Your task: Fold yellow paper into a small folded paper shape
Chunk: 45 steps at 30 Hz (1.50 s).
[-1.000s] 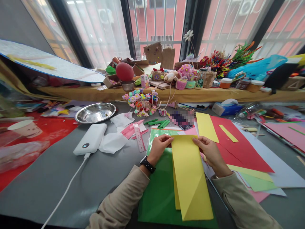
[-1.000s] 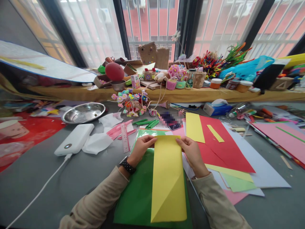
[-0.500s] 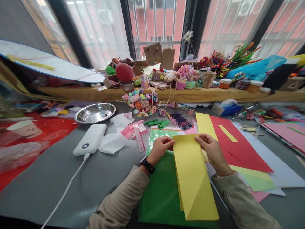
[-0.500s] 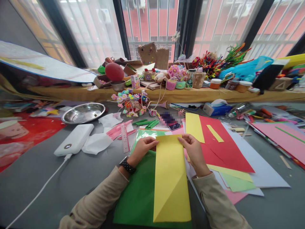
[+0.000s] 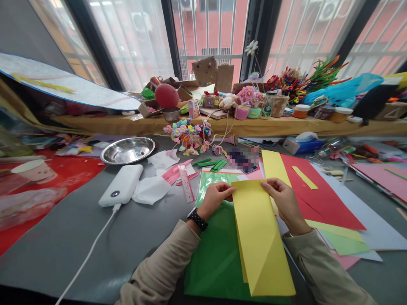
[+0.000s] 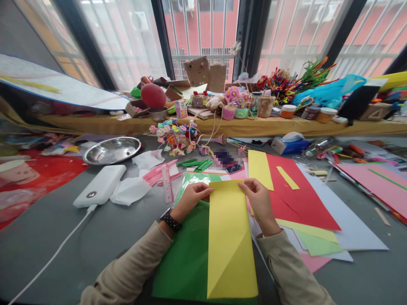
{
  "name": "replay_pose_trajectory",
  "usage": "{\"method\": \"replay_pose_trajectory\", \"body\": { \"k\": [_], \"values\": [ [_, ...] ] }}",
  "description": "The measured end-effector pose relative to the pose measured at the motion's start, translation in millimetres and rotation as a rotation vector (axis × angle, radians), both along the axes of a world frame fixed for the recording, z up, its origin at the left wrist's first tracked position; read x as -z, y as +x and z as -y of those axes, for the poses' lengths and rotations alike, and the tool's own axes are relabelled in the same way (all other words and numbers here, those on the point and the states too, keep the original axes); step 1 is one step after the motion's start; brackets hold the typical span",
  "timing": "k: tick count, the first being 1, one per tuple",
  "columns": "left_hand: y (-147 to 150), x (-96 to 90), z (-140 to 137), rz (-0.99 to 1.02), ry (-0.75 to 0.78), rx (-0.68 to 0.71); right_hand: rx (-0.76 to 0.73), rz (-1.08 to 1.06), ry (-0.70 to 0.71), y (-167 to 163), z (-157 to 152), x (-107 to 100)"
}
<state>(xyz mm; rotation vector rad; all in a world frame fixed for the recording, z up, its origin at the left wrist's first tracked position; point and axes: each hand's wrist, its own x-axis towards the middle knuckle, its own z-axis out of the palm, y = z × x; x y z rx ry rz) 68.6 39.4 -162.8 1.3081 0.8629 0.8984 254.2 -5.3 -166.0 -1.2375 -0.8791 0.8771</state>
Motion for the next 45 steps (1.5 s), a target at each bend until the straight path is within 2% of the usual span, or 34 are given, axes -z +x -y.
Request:
{"method": "replay_pose_trajectory", "body": {
  "k": [4,10,16,22,24,27,29,45],
  "values": [
    [0.2,0.6,-0.1,-0.001,-0.009,0.000,0.007,0.023,0.041,0.3,0.1,1.1],
    [0.4,-0.2,0.4,-0.007,-0.012,0.026,0.022,0.004,0.005,-0.4,0.4,-0.4],
    [0.8,0.1,0.8,-0.004,-0.005,0.044,0.060,0.036,0.032,2.9,-0.9,3.4],
    [0.2,0.0,0.0,0.017,0.004,-0.002,0.060,-0.005,0.026,-4.6,2.5,-3.5],
    [-0.4,0.2,-0.9,0.036,0.005,-0.035,-0.013,-0.039,-0.024,-8.8,5.7,-9.3],
    [-1.1,1.7,-2.8,0.082,0.009,-0.086,-0.253,-0.074,-0.155,-12.5,10.9,-14.8],
    [-1.1,3.3,-4.1,0.104,0.007,-0.127,-0.356,-0.074,-0.212,-12.6,13.2,-14.7],
    [-0.2,5.5,-4.8,0.107,-0.001,-0.170,-0.325,-0.080,-0.187,-11.8,9.7,-0.7]
  ]
}}
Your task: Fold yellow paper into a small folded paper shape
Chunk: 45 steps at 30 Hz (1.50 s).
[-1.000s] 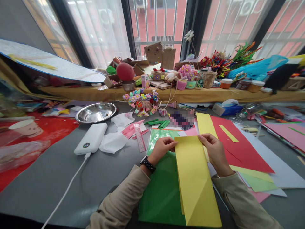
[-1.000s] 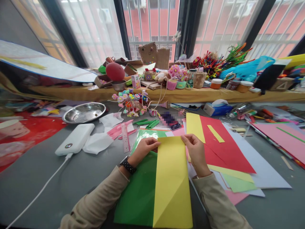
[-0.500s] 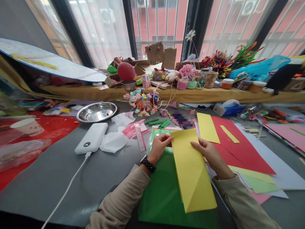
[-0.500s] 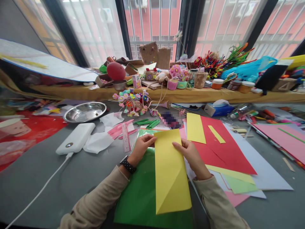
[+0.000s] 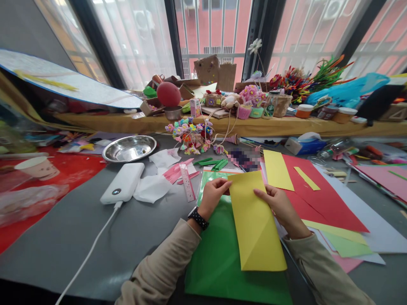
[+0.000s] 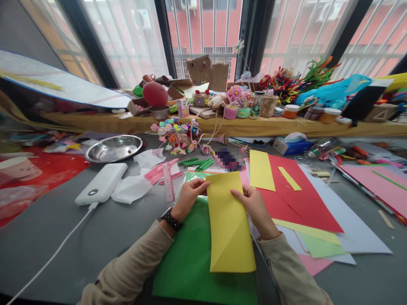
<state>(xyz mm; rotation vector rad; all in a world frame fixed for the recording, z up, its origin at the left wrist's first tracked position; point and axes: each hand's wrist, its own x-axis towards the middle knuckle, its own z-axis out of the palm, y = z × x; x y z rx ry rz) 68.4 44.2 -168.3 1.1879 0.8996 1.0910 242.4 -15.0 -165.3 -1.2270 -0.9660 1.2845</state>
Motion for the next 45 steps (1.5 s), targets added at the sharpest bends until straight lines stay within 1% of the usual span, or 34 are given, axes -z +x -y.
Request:
{"method": "replay_pose_trajectory", "body": {
  "k": [5,9,11,17,20,23,27,29,34,36,45],
  "values": [
    [-0.1,-1.0,-0.1,0.006,-0.009,0.014,0.000,0.010,0.004,-0.2,0.3,0.7],
    [-0.8,-4.5,1.3,-0.007,-0.036,0.044,0.009,-0.022,0.016,-0.6,0.1,-0.2],
    [-0.8,-5.7,2.7,-0.024,-0.034,0.088,0.037,-0.046,0.015,-0.2,-0.4,-1.3],
    [0.3,-2.2,5.4,-0.094,-0.012,0.305,0.175,-0.096,0.013,2.2,-0.9,-7.4],
    [0.3,0.5,5.1,-0.113,-0.008,0.359,0.185,-0.103,0.019,3.1,-0.6,-9.1],
    [0.1,1.8,5.0,-0.143,0.016,0.373,0.178,-0.098,0.032,3.5,-0.4,-9.7],
    [0.3,0.6,5.7,-0.154,0.042,0.340,0.178,-0.091,0.032,2.9,0.1,-11.6],
    [-0.4,-1.8,5.6,-0.141,0.044,0.300,0.150,-0.088,0.035,2.6,0.5,-13.1],
    [-5.4,-7.1,1.2,-0.035,0.047,0.072,-0.001,-0.028,0.061,3.2,1.4,-14.9],
    [-6.9,-6.9,-1.0,-0.006,0.042,0.022,-0.031,-0.003,0.068,3.6,1.6,-14.6],
    [-6.0,-5.7,-1.3,-0.007,0.035,0.010,0.012,0.007,0.032,5.1,0.7,-10.5]
  ]
}}
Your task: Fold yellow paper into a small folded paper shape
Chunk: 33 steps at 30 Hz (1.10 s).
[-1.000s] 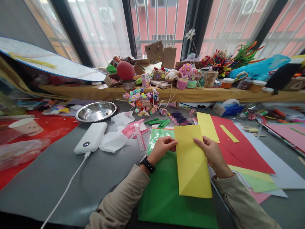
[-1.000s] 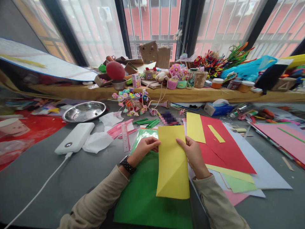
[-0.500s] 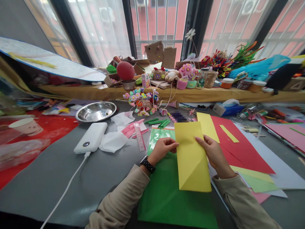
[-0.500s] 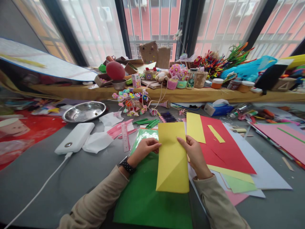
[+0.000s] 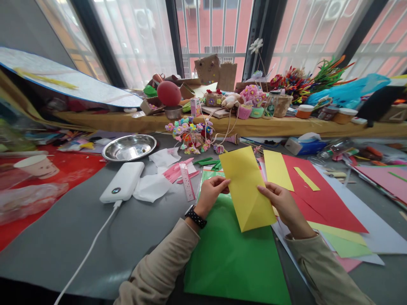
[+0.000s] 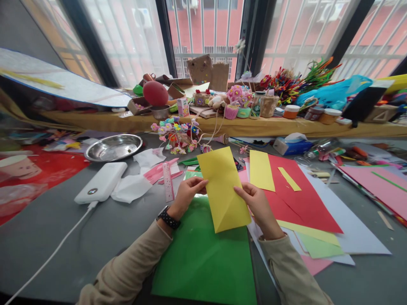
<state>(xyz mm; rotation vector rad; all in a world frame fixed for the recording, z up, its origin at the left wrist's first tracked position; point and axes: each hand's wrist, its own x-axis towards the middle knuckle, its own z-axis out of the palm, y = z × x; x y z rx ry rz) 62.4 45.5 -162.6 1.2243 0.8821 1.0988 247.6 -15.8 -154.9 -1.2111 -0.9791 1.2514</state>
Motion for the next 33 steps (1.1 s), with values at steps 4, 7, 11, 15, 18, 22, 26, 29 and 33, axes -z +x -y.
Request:
{"method": "replay_pose_trajectory", "body": {
  "k": [4,7,11,15,18,22,26,29,33],
  "values": [
    [0.3,-0.4,0.6,-0.009,0.006,-0.010,0.011,0.011,-0.001,0.5,-0.5,1.7],
    [0.6,-0.6,1.1,-0.008,0.017,-0.017,0.009,0.008,0.002,1.1,-0.1,2.3],
    [1.0,-0.7,2.0,-0.019,0.045,-0.043,0.009,0.027,0.001,2.2,-0.7,3.7],
    [0.9,-0.2,2.3,-0.007,0.056,-0.044,0.040,0.072,0.005,2.9,-1.8,5.6],
    [0.7,-0.9,2.5,0.025,0.035,-0.026,0.063,0.097,0.014,2.6,-1.5,5.5],
    [1.6,-3.1,4.6,0.019,0.015,0.042,0.100,0.087,0.030,2.6,-0.8,3.9],
    [4.0,-3.8,8.1,-0.050,-0.018,0.194,0.164,0.066,0.030,4.8,-1.4,2.9],
    [5.2,-2.6,9.3,-0.076,-0.018,0.244,0.183,0.047,0.026,6.0,-2.1,3.3],
    [5.8,0.7,8.7,-0.096,-0.025,0.309,0.203,0.027,0.035,6.2,-2.4,4.7]
  ]
}}
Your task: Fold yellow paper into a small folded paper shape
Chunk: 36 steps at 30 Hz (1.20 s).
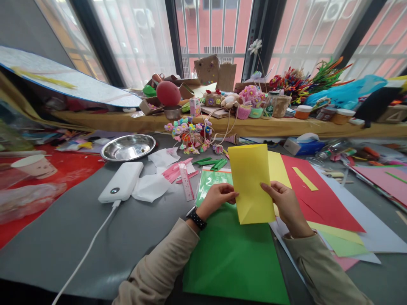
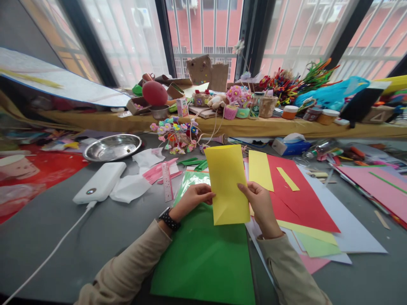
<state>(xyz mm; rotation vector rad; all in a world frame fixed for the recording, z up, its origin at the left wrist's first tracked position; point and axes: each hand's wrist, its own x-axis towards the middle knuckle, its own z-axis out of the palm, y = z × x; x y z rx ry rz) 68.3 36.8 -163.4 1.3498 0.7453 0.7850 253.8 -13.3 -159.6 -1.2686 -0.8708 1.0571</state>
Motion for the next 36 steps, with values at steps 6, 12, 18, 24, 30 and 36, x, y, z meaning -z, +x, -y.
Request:
{"method": "replay_pose_trajectory", "body": {
  "k": [6,12,18,24,30,36],
  "values": [
    [-0.2,3.3,-1.5,-0.044,0.041,-0.056,-0.022,0.002,-0.003,-0.2,-0.7,1.8],
    [-1.7,-0.2,-1.4,-0.031,0.087,-0.169,-0.157,0.027,-0.048,2.4,-1.1,0.1],
    [-2.3,-1.9,-1.6,-0.020,0.084,-0.213,-0.176,0.050,-0.099,2.8,0.0,-3.0],
    [-2.3,-3.1,-1.4,-0.024,0.074,-0.238,-0.156,0.059,-0.096,3.2,-0.8,-2.1],
    [-1.5,-1.3,-2.1,-0.004,0.047,-0.220,-0.117,0.041,-0.099,3.8,-2.4,2.6],
    [-1.2,-2.6,-1.7,0.015,0.016,-0.209,-0.073,0.090,-0.052,3.9,-2.1,3.3]
  ]
}}
